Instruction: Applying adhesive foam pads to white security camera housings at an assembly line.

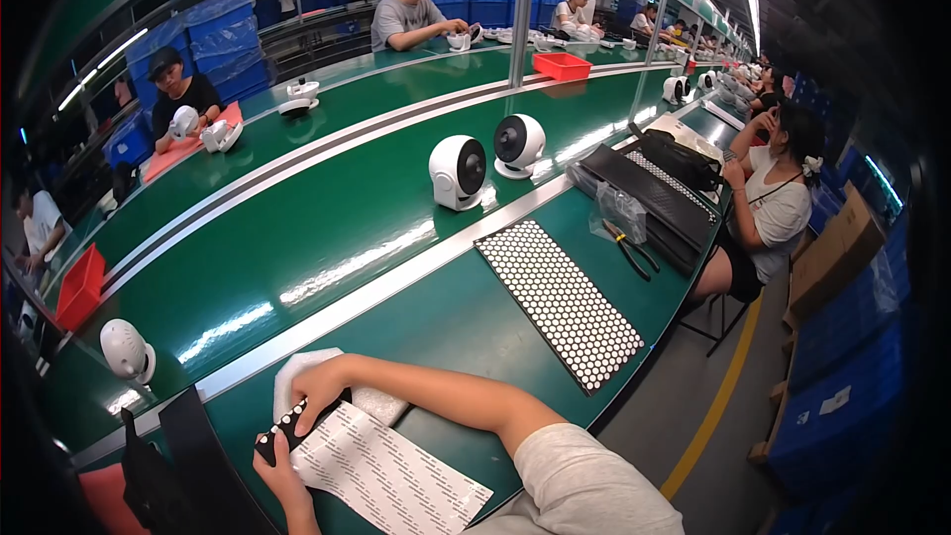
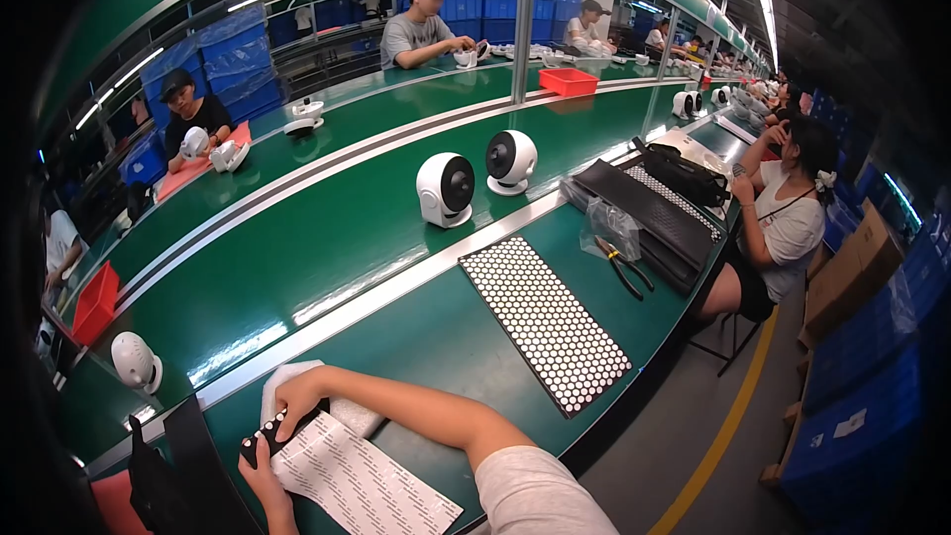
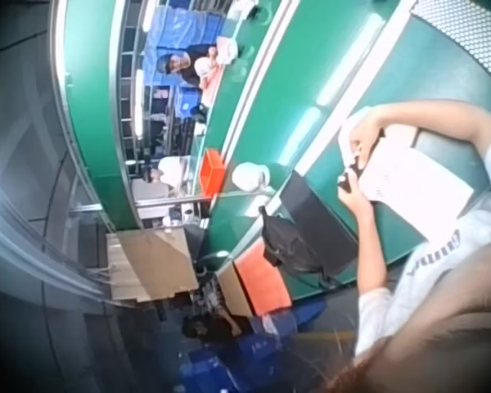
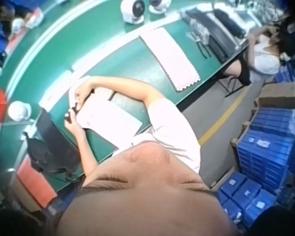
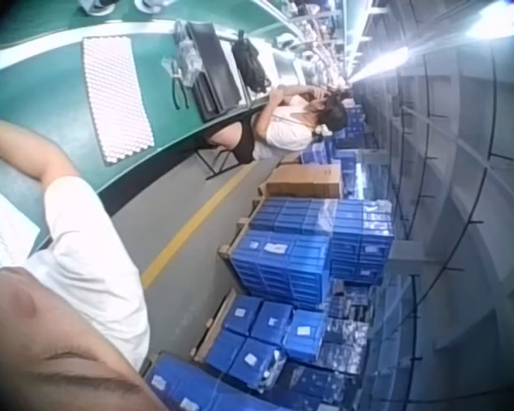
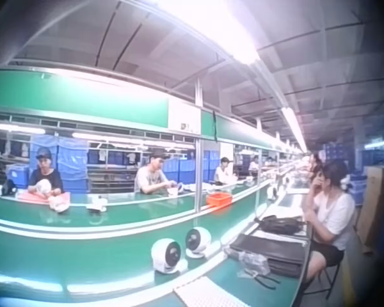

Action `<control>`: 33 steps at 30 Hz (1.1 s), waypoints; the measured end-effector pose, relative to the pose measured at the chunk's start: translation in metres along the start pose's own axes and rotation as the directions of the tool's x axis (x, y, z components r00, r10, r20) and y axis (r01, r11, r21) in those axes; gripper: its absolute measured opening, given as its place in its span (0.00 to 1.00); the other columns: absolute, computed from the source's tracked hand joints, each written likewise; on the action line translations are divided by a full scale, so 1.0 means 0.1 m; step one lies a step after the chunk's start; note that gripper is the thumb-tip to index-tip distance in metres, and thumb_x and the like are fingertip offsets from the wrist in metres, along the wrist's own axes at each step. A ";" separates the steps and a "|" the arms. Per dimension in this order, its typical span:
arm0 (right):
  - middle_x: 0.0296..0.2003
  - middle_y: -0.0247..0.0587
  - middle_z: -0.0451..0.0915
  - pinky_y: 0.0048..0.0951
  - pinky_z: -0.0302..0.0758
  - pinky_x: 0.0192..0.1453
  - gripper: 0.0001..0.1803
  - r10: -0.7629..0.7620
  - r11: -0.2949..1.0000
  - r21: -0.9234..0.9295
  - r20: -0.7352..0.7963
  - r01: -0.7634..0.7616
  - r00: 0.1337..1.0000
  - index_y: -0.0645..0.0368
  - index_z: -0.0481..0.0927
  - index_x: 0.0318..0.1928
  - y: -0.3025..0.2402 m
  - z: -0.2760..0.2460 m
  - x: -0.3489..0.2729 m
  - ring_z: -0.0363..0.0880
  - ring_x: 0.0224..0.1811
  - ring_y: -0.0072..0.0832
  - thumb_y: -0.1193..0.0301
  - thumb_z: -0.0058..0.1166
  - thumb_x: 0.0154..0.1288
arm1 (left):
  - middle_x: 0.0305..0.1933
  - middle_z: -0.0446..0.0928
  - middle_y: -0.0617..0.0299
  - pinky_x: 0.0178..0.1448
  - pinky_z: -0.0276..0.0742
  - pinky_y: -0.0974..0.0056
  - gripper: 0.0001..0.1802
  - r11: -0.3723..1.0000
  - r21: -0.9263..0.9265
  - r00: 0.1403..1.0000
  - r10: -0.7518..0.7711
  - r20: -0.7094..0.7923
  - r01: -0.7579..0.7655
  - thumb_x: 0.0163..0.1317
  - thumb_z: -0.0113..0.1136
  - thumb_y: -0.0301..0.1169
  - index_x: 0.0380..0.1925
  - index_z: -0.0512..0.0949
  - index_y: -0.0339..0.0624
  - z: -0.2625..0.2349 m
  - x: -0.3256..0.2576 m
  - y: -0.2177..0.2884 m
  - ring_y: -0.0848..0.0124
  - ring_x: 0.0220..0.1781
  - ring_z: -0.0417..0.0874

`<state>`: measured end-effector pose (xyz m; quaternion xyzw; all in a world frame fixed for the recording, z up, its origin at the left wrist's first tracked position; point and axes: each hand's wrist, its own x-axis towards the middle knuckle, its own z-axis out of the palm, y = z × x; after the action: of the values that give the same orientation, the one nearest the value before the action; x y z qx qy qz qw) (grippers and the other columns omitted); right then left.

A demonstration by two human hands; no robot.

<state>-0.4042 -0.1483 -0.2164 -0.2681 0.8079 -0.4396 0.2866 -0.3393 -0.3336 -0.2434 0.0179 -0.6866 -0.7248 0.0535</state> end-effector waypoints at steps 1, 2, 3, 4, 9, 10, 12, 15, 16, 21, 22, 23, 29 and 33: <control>0.23 0.37 0.78 0.25 0.69 0.32 0.27 -0.001 1.000 0.000 0.001 0.001 1.000 0.63 0.80 0.25 0.00 0.00 -0.01 0.75 0.27 0.25 0.47 0.60 0.42 | 0.29 0.68 0.65 0.35 0.65 0.74 0.10 1.000 0.001 1.000 0.000 -0.001 0.000 0.58 0.53 0.31 0.30 0.68 0.33 0.01 0.00 0.01 0.78 0.31 0.68; 0.23 0.37 0.78 0.25 0.69 0.32 0.27 0.001 1.000 0.005 0.001 -0.001 1.000 0.63 0.79 0.25 0.01 -0.01 -0.01 0.75 0.27 0.25 0.48 0.60 0.42 | 0.29 0.69 0.65 0.35 0.65 0.74 0.10 1.000 0.004 1.000 0.002 0.019 -0.002 0.58 0.53 0.31 0.30 0.68 0.33 0.02 -0.01 0.04 0.78 0.30 0.68; 0.23 0.37 0.78 0.25 0.69 0.31 0.27 0.003 1.000 0.009 0.002 -0.003 1.000 0.63 0.79 0.24 0.01 -0.01 -0.01 0.75 0.26 0.25 0.48 0.60 0.42 | 0.29 0.69 0.65 0.34 0.65 0.74 0.10 1.000 0.007 0.999 0.004 0.039 -0.004 0.58 0.53 0.31 0.30 0.69 0.33 0.02 -0.01 0.06 0.78 0.30 0.68; 0.23 0.37 0.78 0.25 0.69 0.31 0.27 0.001 1.000 0.009 0.002 -0.001 1.000 0.63 0.79 0.24 0.01 0.00 -0.02 0.75 0.26 0.25 0.48 0.60 0.42 | 0.29 0.69 0.65 0.34 0.65 0.74 0.10 1.000 0.008 0.999 0.005 0.037 -0.005 0.58 0.53 0.31 0.30 0.69 0.33 0.02 -0.01 0.06 0.78 0.30 0.68; 0.19 0.33 0.76 0.24 0.68 0.26 0.23 -0.026 0.999 0.029 -0.010 0.027 1.000 0.63 0.78 0.24 0.02 0.01 -0.01 0.73 0.22 0.21 0.52 0.60 0.45 | 0.29 0.69 0.65 0.34 0.65 0.74 0.11 1.000 -0.011 0.999 -0.015 0.035 0.016 0.57 0.53 0.32 0.30 0.69 0.33 0.03 -0.01 0.07 0.79 0.30 0.68; 0.19 0.33 0.76 0.24 0.68 0.26 0.23 -0.028 0.999 0.030 -0.010 0.028 1.000 0.63 0.78 0.24 0.02 0.01 -0.01 0.73 0.22 0.21 0.52 0.60 0.45 | 0.29 0.69 0.65 0.34 0.65 0.74 0.11 1.000 -0.010 0.999 -0.015 0.034 0.015 0.57 0.53 0.32 0.30 0.69 0.33 0.02 -0.01 0.07 0.79 0.30 0.68; 0.20 0.34 0.76 0.25 0.68 0.26 0.23 -0.035 0.999 0.026 -0.009 0.035 0.999 0.63 0.78 0.24 0.01 0.00 -0.02 0.73 0.22 0.22 0.52 0.60 0.45 | 0.29 0.69 0.65 0.34 0.65 0.74 0.11 1.000 0.004 0.999 -0.003 0.048 0.002 0.57 0.53 0.32 0.30 0.69 0.33 0.01 -0.01 0.06 0.78 0.30 0.68; 0.21 0.35 0.77 0.25 0.68 0.28 0.24 -0.035 0.999 -0.020 -0.025 0.035 0.999 0.63 0.78 0.25 0.03 0.00 -0.02 0.74 0.24 0.23 0.51 0.60 0.44 | 0.29 0.69 0.64 0.34 0.65 0.74 0.11 1.000 0.018 1.000 -0.007 0.014 0.006 0.58 0.53 0.32 0.31 0.69 0.33 0.05 -0.02 0.07 0.78 0.30 0.69; 0.21 0.35 0.77 0.25 0.68 0.28 0.24 -0.038 0.999 -0.020 -0.023 0.038 0.999 0.63 0.78 0.25 0.03 0.00 -0.02 0.74 0.24 0.23 0.51 0.60 0.44 | 0.29 0.69 0.64 0.34 0.65 0.74 0.11 1.000 0.019 1.000 -0.006 0.012 0.005 0.58 0.53 0.32 0.31 0.69 0.33 0.05 -0.02 0.06 0.78 0.30 0.69; 0.24 0.37 0.78 0.25 0.69 0.33 0.28 -0.024 1.000 0.004 -0.031 0.024 0.999 0.64 0.79 0.28 0.03 0.00 -0.03 0.75 0.27 0.25 0.48 0.60 0.42 | 0.31 0.70 0.63 0.36 0.66 0.73 0.12 1.000 0.013 0.999 -0.019 0.049 0.019 0.57 0.54 0.32 0.32 0.69 0.32 0.03 -0.03 0.06 0.78 0.31 0.69; 0.24 0.37 0.78 0.25 0.69 0.33 0.28 -0.024 1.000 0.005 -0.030 0.024 0.999 0.64 0.79 0.28 0.03 0.00 -0.03 0.75 0.27 0.25 0.48 0.60 0.42 | 0.31 0.70 0.63 0.36 0.66 0.73 0.12 1.000 0.015 0.999 -0.020 0.049 0.019 0.57 0.54 0.32 0.32 0.69 0.32 0.03 -0.03 0.06 0.78 0.31 0.69; 0.25 0.37 0.78 0.25 0.69 0.33 0.28 -0.027 1.000 0.001 -0.024 0.027 0.999 0.63 0.80 0.29 0.02 0.00 -0.02 0.75 0.27 0.25 0.48 0.60 0.42 | 0.31 0.70 0.63 0.36 0.66 0.73 0.12 1.000 0.008 1.000 -0.023 0.017 0.023 0.57 0.54 0.32 0.32 0.69 0.32 0.04 -0.03 0.05 0.78 0.32 0.69; 0.26 0.38 0.78 0.25 0.70 0.33 0.29 -0.035 0.999 -0.011 -0.020 0.035 0.999 0.63 0.80 0.30 0.04 0.00 -0.03 0.76 0.28 0.26 0.47 0.60 0.41 | 0.32 0.69 0.63 0.38 0.66 0.74 0.13 0.999 0.017 0.999 -0.040 0.028 0.040 0.57 0.54 0.32 0.34 0.68 0.32 0.03 -0.05 0.06 0.77 0.33 0.69; 0.26 0.38 0.79 0.25 0.70 0.33 0.29 -0.035 0.999 -0.010 -0.017 0.035 0.999 0.63 0.79 0.30 0.06 0.00 -0.02 0.76 0.28 0.26 0.47 0.60 0.41 | 0.33 0.69 0.62 0.38 0.66 0.74 0.13 0.999 0.005 0.998 -0.043 0.037 0.043 0.57 0.54 0.32 0.34 0.68 0.32 0.03 -0.03 0.05 0.77 0.34 0.70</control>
<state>-0.4040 -0.1444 -0.2208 -0.2799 0.8076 -0.4430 0.2706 -0.3358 -0.3309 -0.2381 0.0193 -0.6884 -0.7247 0.0250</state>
